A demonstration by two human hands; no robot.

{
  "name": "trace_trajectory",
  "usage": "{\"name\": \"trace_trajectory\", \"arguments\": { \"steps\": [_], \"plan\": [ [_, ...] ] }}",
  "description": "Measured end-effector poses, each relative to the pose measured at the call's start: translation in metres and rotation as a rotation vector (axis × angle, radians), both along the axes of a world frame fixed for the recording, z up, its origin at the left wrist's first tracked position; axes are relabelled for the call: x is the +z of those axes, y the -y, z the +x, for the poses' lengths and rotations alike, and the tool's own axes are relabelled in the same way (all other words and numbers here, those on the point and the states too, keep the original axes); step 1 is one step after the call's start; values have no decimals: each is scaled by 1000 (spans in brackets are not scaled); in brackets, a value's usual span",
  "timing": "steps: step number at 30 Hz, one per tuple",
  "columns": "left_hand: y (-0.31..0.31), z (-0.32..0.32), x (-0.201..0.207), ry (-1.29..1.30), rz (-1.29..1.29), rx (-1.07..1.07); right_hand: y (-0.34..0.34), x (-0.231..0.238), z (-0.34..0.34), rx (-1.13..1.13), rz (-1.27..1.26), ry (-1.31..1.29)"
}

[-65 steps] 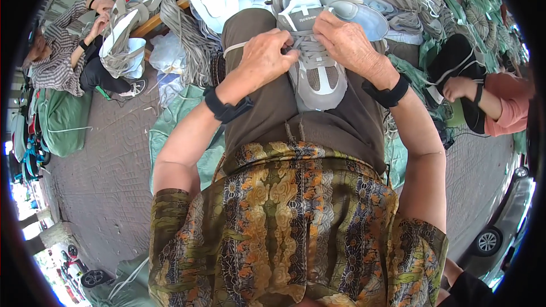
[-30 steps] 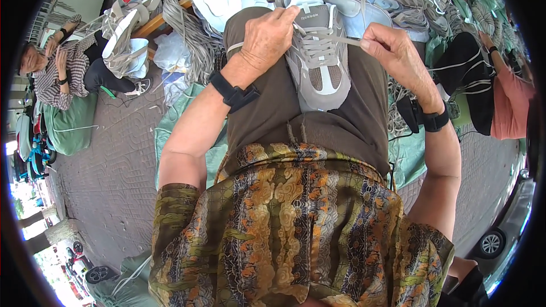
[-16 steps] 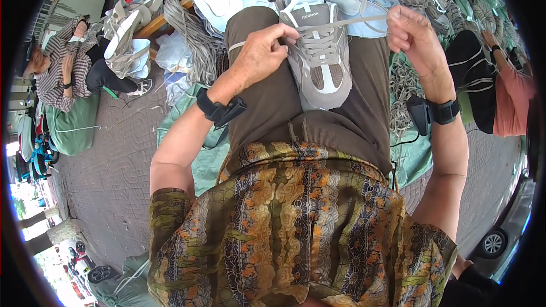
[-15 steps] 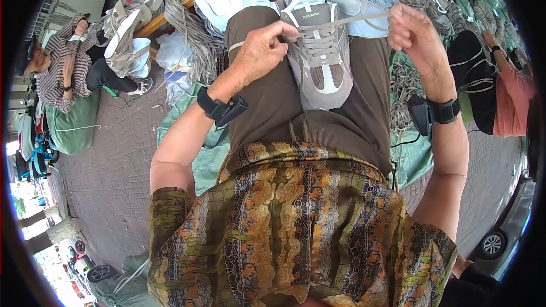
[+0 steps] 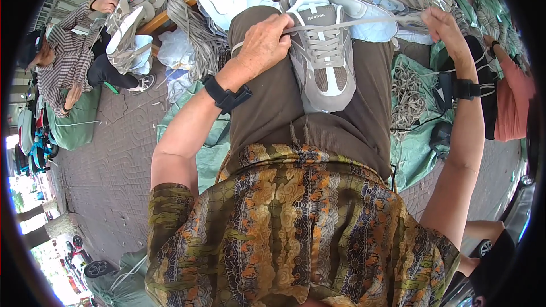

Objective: Lacing shoe uppers while sitting with the shoe on the lap.

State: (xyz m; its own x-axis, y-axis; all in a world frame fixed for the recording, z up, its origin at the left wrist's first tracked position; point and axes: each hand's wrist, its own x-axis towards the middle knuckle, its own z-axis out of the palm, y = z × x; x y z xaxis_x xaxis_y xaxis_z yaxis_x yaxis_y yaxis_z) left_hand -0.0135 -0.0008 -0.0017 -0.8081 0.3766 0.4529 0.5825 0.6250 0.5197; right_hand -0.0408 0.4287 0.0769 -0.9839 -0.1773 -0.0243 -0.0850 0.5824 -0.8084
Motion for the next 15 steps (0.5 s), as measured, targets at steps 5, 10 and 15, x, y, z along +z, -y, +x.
{"name": "trace_trajectory", "arguments": {
  "steps": [5,10,15],
  "plan": [
    [11,3,6,63,-310,7,-27,-18,20,91,243,-122],
    [40,-4,22,99,-264,-13,-4,-9,48,9,814,-481],
    [51,-5,44,205,-209,-80,-52,-16,63,-89,919,-591]
  ]
}}
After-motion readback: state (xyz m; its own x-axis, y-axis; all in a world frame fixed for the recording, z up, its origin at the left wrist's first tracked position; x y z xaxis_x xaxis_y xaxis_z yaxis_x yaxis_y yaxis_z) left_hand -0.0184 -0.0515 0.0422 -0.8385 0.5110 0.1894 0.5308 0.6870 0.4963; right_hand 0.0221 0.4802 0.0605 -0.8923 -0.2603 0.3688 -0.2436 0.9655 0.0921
